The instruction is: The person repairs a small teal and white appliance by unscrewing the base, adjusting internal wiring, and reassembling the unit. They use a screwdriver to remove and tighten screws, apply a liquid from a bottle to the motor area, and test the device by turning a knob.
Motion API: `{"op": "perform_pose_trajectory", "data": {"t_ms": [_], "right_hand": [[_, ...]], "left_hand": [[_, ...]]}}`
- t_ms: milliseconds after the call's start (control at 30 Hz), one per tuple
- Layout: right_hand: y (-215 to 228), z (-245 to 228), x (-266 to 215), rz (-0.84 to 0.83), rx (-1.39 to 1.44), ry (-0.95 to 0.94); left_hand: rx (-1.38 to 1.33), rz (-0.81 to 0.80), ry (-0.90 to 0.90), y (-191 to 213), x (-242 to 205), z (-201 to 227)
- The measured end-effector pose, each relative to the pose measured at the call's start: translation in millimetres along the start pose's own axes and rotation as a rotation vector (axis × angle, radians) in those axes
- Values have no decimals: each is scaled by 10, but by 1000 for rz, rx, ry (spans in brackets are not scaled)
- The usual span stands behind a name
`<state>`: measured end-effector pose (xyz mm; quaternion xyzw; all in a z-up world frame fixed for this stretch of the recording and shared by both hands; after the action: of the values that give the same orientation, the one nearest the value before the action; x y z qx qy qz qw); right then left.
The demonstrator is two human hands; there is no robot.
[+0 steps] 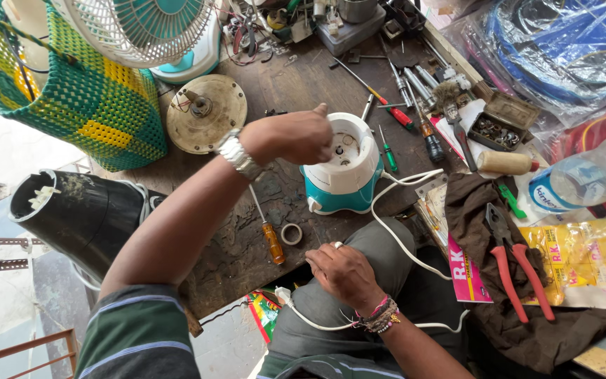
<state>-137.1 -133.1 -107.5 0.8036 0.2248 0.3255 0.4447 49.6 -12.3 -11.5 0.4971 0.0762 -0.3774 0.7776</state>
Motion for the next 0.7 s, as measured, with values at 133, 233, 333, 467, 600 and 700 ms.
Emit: {"op": "perform_pose_trajectory", "data": {"t_ms": [133,233,333,467,600,700], "right_hand": [[9,0,-5,9,6,-2],[7,-6,1,-2,-1,7],[0,1,3,-8,-5,1],[-10,2,11,1,-16,9],[-36,11,-12,-17,-22,6],[-3,-13,-33,43,-47,32]], "left_hand": [[-132,33,83,0,-302,-27],[-26,118,57,-51,-380,25],[-36,193,69,-82,-339,-6],[-16,219,36,-14,-290,-31],[3,256,87,-85,-335,35],[25,447,-37,-87,-473,143]]}}
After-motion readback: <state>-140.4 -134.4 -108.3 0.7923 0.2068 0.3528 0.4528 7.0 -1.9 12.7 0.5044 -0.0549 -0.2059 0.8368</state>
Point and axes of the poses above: each hand's wrist, its own x-axis towards the middle knuckle, its own y-axis out of the back of the hand, z = x × y, the point moved 6 cm from there along x, towards the middle knuckle, and after that the axes turned 15 degrees about -x, right-handed, at the moved point
